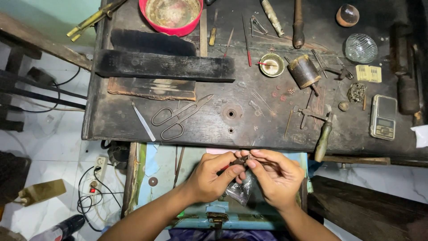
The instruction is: A person is using pliers and a small file to shape and polish a small metal jewelry component at a workbench.
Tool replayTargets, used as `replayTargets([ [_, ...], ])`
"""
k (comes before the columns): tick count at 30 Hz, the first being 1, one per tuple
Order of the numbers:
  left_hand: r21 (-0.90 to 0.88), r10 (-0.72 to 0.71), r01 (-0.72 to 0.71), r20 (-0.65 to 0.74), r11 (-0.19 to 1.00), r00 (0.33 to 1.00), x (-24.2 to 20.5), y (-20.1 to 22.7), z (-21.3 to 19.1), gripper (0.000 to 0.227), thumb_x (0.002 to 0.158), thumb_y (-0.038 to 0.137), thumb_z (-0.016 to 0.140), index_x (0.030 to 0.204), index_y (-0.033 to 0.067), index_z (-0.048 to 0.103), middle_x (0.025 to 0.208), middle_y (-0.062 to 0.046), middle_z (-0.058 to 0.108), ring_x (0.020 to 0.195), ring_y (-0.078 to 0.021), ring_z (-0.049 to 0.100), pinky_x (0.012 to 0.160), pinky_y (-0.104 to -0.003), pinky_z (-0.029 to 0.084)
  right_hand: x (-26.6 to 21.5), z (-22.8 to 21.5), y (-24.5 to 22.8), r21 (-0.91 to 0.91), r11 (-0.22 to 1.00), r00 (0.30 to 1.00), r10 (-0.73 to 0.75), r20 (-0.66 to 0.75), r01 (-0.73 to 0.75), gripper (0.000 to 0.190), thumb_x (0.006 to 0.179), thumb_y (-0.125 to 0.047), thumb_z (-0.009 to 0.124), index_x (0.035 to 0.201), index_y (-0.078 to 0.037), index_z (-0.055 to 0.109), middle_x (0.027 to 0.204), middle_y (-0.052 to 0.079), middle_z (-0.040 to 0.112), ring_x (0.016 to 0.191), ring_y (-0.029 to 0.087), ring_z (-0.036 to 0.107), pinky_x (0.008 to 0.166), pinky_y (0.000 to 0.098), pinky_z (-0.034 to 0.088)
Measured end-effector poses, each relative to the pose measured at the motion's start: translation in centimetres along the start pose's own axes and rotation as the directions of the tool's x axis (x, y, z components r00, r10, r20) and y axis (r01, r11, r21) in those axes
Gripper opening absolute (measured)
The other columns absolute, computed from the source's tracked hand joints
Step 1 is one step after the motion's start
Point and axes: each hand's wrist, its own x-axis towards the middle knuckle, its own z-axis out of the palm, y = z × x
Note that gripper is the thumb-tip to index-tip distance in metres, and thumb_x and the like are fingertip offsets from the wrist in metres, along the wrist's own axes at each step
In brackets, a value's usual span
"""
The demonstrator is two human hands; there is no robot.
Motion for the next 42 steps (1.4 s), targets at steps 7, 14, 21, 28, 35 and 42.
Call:
replayTargets([
  [7,0.009,-0.196,0.196,-0.011,0.98,0.98,-0.7,0.4,0.4,0.023,0.105,0.018,0.051,0.091,0.0044,0.063,0.077,-0.003,0.068,0.062,-0.0131,0.065,0.064,-0.025,0.057,-0.8,0.6,0.6,0.0,0.997,0.996,0.081,-0.048,-0.081,0.026,0.083,0.008,0.079,0.107,0.004,0.073,0.101,0.018,0.078,0.092,0.018,0.078,0.087,0.0262,0.067],
  [14,0.013,-0.4,0.401,-0.033,0.916,0.916,-2.1,-1.0,0.7,0.035,0.105,0.031,0.048,0.08,0.01,0.059,0.065,0.002,0.063,0.055,-0.0102,0.061,0.059,-0.025,0.054,-1.8,2.0,0.9,0.153,0.895,0.905,0.426,-0.018,-0.418,0.028,0.085,0.004,0.075,0.111,0.002,0.064,0.104,0.023,0.08,0.099,0.025,0.08,0.089,0.029,0.064],
  [21,-0.01,-0.538,0.538,-0.037,0.843,0.842,-2.3,-1.7,0.6,0.037,0.104,0.032,0.048,0.077,0.0097,0.061,0.062,-0.002,0.065,0.057,-0.0115,0.062,0.06,-0.027,0.053,-2.6,2.9,3.3,0.165,0.873,0.883,0.468,-0.018,-0.459,0.016,0.09,0.001,0.072,0.105,0.002,0.065,0.104,0.024,0.08,0.095,0.023,0.08,0.084,0.0269,0.064],
  [28,-0.063,-0.574,0.571,-0.062,0.819,0.817,-2.8,-3.2,1.2,0.035,0.104,0.027,0.05,0.08,0.0073,0.066,0.064,-0.005,0.072,0.057,-0.0111,0.066,0.06,-0.025,0.054,-2.6,3.2,4.0,0.173,0.857,0.868,0.497,-0.026,-0.485,0.015,0.091,0.002,0.07,0.104,0.001,0.063,0.103,0.026,0.081,0.093,0.023,0.08,0.083,0.0274,0.065],
  [35,-0.168,-0.634,0.615,-0.092,0.77,0.768,-3.2,-4.4,1.8,0.038,0.105,0.029,0.051,0.074,0.0086,0.057,0.063,-0.004,0.062,0.052,-0.0132,0.059,0.053,-0.028,0.049,-2.5,3.6,4.5,0.154,0.816,0.824,0.567,-0.02,-0.557,0.013,0.09,-0.001,0.072,0.1,-0.001,0.064,0.101,0.024,0.082,0.093,0.022,0.081,0.081,0.026,0.064],
  [42,-0.166,-0.555,0.532,-0.161,0.83,0.816,-4.0,-7.3,2.1,0.041,0.108,0.02,0.053,0.072,0.0062,0.066,0.052,-0.01,0.067,0.046,-0.0185,0.066,0.049,-0.029,0.053,-2.9,4.6,6.0,0.176,0.83,0.828,0.551,-0.106,-0.53,0.016,0.091,0.0,0.075,0.105,0.005,0.068,0.086,0.022,0.08,0.063,0.018,0.077,0.061,0.0319,0.066],
])
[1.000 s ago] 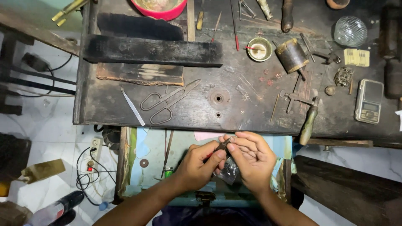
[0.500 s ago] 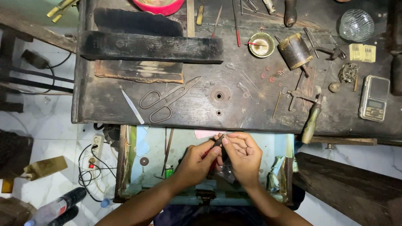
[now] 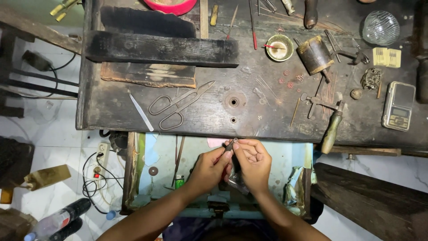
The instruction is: A person is using pliers and a small file to shape and polish a small metal jewelry component at a workbench.
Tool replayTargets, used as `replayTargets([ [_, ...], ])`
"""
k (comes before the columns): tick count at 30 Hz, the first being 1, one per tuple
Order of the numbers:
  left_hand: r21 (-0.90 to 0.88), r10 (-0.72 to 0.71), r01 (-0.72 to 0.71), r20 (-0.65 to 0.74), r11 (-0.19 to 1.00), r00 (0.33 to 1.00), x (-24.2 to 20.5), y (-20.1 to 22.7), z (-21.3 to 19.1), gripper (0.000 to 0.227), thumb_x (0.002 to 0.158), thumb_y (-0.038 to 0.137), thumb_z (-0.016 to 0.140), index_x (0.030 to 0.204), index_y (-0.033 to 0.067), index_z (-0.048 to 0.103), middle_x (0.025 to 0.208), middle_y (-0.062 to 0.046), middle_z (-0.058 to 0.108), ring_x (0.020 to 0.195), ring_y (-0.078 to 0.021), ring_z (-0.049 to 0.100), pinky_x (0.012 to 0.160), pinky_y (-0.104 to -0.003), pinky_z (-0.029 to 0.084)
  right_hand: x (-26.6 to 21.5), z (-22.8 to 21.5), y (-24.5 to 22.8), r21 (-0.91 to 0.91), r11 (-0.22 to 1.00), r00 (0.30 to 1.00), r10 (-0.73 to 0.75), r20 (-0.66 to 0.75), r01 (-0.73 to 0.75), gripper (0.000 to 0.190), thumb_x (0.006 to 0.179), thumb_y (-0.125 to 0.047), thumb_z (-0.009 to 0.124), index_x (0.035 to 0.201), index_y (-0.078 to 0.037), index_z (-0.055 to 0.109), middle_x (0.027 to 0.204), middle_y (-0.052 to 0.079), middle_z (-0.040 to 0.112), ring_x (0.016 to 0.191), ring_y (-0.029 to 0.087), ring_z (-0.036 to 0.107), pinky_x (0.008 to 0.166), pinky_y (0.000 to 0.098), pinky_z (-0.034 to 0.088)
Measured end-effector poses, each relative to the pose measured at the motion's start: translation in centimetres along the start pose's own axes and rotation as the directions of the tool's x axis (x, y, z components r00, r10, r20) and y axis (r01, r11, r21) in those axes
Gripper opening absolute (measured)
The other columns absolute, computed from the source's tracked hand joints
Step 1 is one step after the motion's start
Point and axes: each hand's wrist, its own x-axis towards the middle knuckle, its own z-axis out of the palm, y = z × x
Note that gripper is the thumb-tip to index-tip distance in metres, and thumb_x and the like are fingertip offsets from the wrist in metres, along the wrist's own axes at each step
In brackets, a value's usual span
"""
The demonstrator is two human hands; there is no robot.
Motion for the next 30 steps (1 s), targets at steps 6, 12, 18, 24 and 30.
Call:
replayTargets([
  [6,0.073,-0.011,0.01,0.008,0.997,1.0,0.1,1.1,-0.1,0.045,0.108,0.023,0.053,0.067,0.0084,0.066,0.047,-0.008,0.065,0.046,-0.0188,0.062,0.05,-0.029,0.05,0.3,-0.5,1.3,-0.067,0.997,0.998,-0.049,-0.026,0.047,0.011,0.091,0.002,0.077,0.099,0.005,0.071,0.088,0.022,0.08,0.067,0.015,0.076,0.062,0.0314,0.065],
  [12,0.086,0.024,-0.021,-0.039,0.996,0.999,-0.1,1.2,0.1,0.048,0.107,0.023,0.053,0.063,0.0093,0.065,0.044,-0.008,0.062,0.044,-0.0185,0.059,0.05,-0.029,0.05,0.6,-1.4,3.0,-0.069,0.991,0.993,-0.118,0.003,0.118,0.006,0.093,0.002,0.073,0.097,0.007,0.071,0.066,0.019,0.075,0.051,0.014,0.07,0.046,0.0266,0.059],
  [18,0.081,0.033,-0.028,-0.069,0.996,0.997,-0.1,1.3,0.3,0.05,0.107,0.023,0.054,0.06,0.0097,0.064,0.042,-0.006,0.06,0.043,-0.0177,0.057,0.049,-0.028,0.049,0.9,-1.6,3.6,-0.062,0.987,0.988,-0.151,-0.003,0.151,0.005,0.093,0.004,0.072,0.095,0.008,0.071,0.061,0.019,0.073,0.045,0.014,0.068,0.042,0.028,0.058],
  [24,0.085,0.039,-0.031,-0.092,0.996,0.995,-0.3,1.3,0.7,0.049,0.107,0.022,0.054,0.061,0.0096,0.063,0.041,-0.007,0.059,0.042,-0.0187,0.056,0.049,-0.029,0.05,0.5,-0.9,2.5,-0.117,0.979,0.985,-0.169,-0.025,0.165,0.004,0.092,0.003,0.074,0.094,0.007,0.072,0.064,0.018,0.075,0.054,0.009,0.066,0.051,0.0255,0.059],
  [30,0.027,0.015,-0.012,-0.124,1.0,0.992,-0.3,0.6,1.1,0.049,0.107,0.02,0.053,0.06,0.0076,0.062,0.041,-0.006,0.057,0.042,-0.0174,0.056,0.048,-0.028,0.049,0.6,-0.9,2.7,-0.119,0.978,0.984,-0.176,-0.029,0.172,0.004,0.092,0.003,0.075,0.094,0.006,0.073,0.066,0.017,0.075,0.056,0.009,0.067,0.054,0.0268,0.06],
])
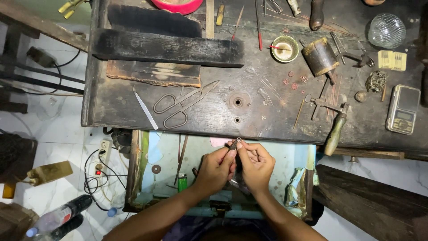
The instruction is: A person is using pliers and a small file to shape and polish a small metal jewelry component at a workbench.
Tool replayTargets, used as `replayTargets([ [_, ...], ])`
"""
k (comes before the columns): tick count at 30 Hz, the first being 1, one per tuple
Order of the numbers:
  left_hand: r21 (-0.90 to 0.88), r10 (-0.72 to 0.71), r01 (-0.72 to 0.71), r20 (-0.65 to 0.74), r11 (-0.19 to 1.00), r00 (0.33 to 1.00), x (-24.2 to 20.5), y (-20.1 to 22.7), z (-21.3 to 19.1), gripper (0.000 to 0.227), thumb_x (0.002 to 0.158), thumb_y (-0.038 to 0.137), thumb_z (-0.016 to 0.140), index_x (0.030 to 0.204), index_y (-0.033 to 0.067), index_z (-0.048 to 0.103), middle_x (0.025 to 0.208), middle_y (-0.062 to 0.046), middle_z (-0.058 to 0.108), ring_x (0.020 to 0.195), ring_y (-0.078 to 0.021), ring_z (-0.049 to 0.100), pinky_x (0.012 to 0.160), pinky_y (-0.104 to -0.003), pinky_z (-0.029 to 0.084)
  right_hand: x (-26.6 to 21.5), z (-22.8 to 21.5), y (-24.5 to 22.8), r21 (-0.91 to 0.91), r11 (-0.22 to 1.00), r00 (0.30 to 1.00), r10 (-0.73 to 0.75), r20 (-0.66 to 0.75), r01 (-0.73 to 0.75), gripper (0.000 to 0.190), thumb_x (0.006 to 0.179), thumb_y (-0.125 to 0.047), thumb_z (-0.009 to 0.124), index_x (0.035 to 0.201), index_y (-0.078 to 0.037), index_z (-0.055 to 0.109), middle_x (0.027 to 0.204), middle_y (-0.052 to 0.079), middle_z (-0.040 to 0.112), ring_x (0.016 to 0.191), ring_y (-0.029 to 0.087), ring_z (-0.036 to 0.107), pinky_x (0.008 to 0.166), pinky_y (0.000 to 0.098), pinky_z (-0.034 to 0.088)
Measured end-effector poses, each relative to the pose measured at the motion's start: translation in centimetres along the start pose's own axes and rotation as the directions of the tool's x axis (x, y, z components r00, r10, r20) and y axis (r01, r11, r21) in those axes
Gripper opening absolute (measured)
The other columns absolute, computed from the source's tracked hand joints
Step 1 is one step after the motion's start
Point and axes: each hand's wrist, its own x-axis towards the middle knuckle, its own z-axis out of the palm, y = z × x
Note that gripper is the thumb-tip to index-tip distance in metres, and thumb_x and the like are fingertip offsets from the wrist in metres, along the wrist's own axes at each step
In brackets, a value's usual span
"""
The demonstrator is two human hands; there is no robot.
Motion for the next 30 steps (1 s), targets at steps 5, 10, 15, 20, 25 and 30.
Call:
replayTargets([
  [5,0.019,-0.018,0.019,-0.024,1.0,1.0,-0.1,1.1,0.2,0.049,0.107,0.021,0.054,0.06,0.0079,0.061,0.041,-0.007,0.056,0.042,-0.0177,0.053,0.047,-0.028,0.047,-0.1,0.1,-0.1,0.023,0.999,0.999,0.032,-0.017,-0.032,0.003,0.091,0.004,0.075,0.09,0.007,0.073,0.071,0.018,0.077,0.052,0.01,0.067,0.05,0.027,0.059],
  [10,0.023,-0.029,0.029,-0.028,0.999,0.999,-0.2,1.0,0.4,0.049,0.107,0.021,0.053,0.061,0.0075,0.061,0.041,-0.007,0.057,0.043,-0.0179,0.053,0.048,-0.029,0.047,0.1,0.0,0.5,0.042,0.998,0.999,0.037,-0.015,-0.036,0.003,0.091,0.003,0.074,0.092,0.006,0.072,0.07,0.019,0.076,0.047,0.014,0.069,0.046,0.0281,0.059],
  [15,0.036,-0.039,0.041,-0.03,0.999,0.999,-0.4,0.8,0.5,0.048,0.107,0.019,0.053,0.062,0.007,0.062,0.042,-0.009,0.058,0.042,-0.0197,0.053,0.047,-0.03,0.046,0.1,0.0,1.1,0.043,0.998,0.999,0.052,-0.015,-0.052,0.003,0.091,0.004,0.074,0.093,0.005,0.073,0.084,0.021,0.079,0.056,0.014,0.071,0.052,0.0294,0.061],
  [20,0.037,0.078,-0.081,0.073,0.996,0.994,-0.2,0.4,-0.8,0.045,0.106,0.019,0.053,0.064,0.0091,0.065,0.045,-0.008,0.062,0.044,-0.0193,0.058,0.048,-0.03,0.049,-0.1,-1.1,-1.6,0.028,0.994,0.994,0.102,0.044,-0.104,0.017,0.089,-0.002,0.078,0.104,0.003,0.072,0.096,0.019,0.08,0.078,0.015,0.075,0.074,0.0324,0.064],
  [25,0.099,0.221,-0.253,0.253,0.963,0.942,-0.5,1.6,-1.7,0.036,0.106,0.03,0.047,0.079,0.0116,0.061,0.063,0.0,0.064,0.056,-0.0105,0.058,0.062,-0.026,0.049,-0.5,-3.2,-6.3,0.097,0.995,0.952,-0.029,0.305,-0.001,0.051,0.091,-0.004,0.07,0.139,0.003,0.056,0.115,0.022,0.078,0.106,0.024,0.077,0.096,0.0306,0.062],
  [30,0.02,0.357,-0.381,0.308,0.924,0.882,-0.9,2.7,-1.7,0.028,0.106,0.021,0.051,0.087,0.0065,0.065,0.075,-0.002,0.068,0.066,-0.0137,0.066,0.067,-0.026,0.054,-0.5,-4.4,-5.9,-0.007,0.973,0.926,-0.218,0.308,0.231,0.021,0.089,-0.002,0.075,0.109,0.002,0.075,0.105,0.016,0.08,0.098,0.021,0.08,0.092,0.0274,0.066],
])
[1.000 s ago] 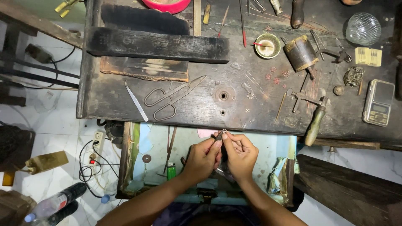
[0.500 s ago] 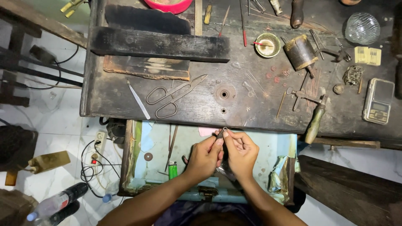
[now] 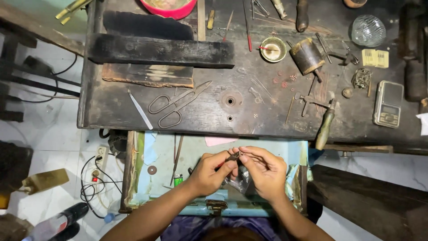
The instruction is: A person is using pliers and a small file to shape and polish a small metal jewelry component at a workbench.
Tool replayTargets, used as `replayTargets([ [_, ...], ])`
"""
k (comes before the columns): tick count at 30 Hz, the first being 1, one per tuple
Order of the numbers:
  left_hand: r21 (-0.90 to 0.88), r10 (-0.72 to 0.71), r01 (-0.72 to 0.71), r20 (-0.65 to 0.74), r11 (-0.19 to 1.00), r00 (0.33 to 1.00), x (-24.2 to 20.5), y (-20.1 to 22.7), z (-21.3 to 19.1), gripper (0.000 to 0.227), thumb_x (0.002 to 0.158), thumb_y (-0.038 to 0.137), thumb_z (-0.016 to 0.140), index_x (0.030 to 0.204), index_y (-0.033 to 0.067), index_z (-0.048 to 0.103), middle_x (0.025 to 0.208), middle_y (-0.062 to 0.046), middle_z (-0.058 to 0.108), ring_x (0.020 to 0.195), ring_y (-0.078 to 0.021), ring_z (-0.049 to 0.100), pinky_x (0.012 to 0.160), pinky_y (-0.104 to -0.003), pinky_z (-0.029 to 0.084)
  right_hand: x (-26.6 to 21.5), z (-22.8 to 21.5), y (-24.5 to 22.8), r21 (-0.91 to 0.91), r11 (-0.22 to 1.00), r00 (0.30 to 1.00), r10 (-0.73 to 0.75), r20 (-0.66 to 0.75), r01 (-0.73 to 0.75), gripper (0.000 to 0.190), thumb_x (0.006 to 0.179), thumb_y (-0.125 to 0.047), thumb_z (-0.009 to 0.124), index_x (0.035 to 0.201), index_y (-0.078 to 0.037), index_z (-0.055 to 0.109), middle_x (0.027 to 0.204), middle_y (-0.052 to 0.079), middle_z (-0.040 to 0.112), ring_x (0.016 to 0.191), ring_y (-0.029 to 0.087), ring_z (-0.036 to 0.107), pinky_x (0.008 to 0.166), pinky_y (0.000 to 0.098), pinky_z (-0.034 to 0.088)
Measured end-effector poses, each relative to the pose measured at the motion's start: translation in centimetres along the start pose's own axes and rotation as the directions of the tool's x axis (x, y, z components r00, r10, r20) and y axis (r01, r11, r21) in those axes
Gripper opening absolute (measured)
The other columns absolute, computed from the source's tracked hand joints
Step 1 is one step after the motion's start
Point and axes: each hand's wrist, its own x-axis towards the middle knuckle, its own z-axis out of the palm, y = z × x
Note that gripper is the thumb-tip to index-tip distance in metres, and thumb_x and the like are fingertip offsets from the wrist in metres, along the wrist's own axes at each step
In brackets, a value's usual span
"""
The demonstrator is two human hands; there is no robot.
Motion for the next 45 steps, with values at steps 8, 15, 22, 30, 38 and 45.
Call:
replayTargets([
  [8,0.052,0.111,-0.108,-0.057,0.993,0.992,0.1,-0.6,-0.1,0.021,0.104,0.014,0.053,0.095,0.0004,0.066,0.084,-0.008,0.073,0.076,-0.0185,0.072,0.073,-0.029,0.058,0.4,1.1,-0.9,0.084,0.996,0.997,0.047,-0.063,-0.042,0.022,0.082,0.008,0.079,0.1,0.003,0.068,0.098,0.023,0.08,0.096,0.025,0.081,0.087,0.0273,0.068],
  [15,0.034,0.059,-0.057,-0.043,0.998,0.997,0.1,0.1,-0.5,0.026,0.105,0.015,0.051,0.083,0.0038,0.06,0.072,-0.003,0.062,0.063,-0.0151,0.06,0.063,-0.028,0.05,0.5,1.0,-0.6,0.046,0.996,0.994,0.083,-0.074,-0.08,0.03,0.076,0.006,0.084,0.101,0.001,0.069,0.099,0.02,0.081,0.095,0.02,0.081,0.085,0.0245,0.067],
  [22,0.04,0.069,-0.067,-0.043,0.997,0.997,0.1,0.1,-0.7,0.025,0.104,0.015,0.052,0.084,0.0034,0.062,0.075,-0.004,0.066,0.065,-0.0163,0.066,0.065,-0.028,0.056,0.6,0.8,-1.2,0.034,0.999,1.0,0.027,0.001,-0.027,0.019,0.087,0.005,0.075,0.105,0.005,0.071,0.103,0.022,0.08,0.1,0.025,0.08,0.09,0.0265,0.066],
  [30,0.131,0.149,-0.137,-0.084,0.982,0.985,0.3,0.6,-0.7,0.021,0.104,0.013,0.052,0.091,0.0025,0.064,0.083,-0.008,0.069,0.075,-0.0219,0.066,0.072,-0.032,0.053,0.3,1.0,-0.6,0.078,0.995,0.996,0.063,-0.066,-0.058,0.025,0.081,0.009,0.08,0.102,0.003,0.069,0.098,0.02,0.08,0.098,0.024,0.081,0.088,0.0267,0.067],
  [38,0.048,0.076,-0.074,-0.042,0.996,0.996,0.1,0.2,-0.7,0.023,0.105,0.015,0.05,0.088,0.0027,0.06,0.078,-0.005,0.065,0.069,-0.0175,0.062,0.067,-0.03,0.051,0.2,1.1,-0.8,0.055,0.998,0.998,0.033,-0.055,-0.03,0.025,0.079,0.009,0.081,0.101,0.004,0.069,0.099,0.022,0.08,0.097,0.024,0.08,0.088,0.0261,0.067],
  [45,-0.043,0.02,-0.019,0.015,0.999,1.0,0.2,0.1,-0.7,0.027,0.106,0.019,0.05,0.087,0.0032,0.063,0.079,-0.004,0.069,0.071,-0.0152,0.067,0.069,-0.027,0.056,0.0,1.2,-1.0,0.018,1.0,0.995,0.02,-0.094,-0.018,0.022,0.08,0.01,0.08,0.098,0.003,0.07,0.097,0.021,0.08,0.096,0.024,0.081,0.087,0.0264,0.068],
])
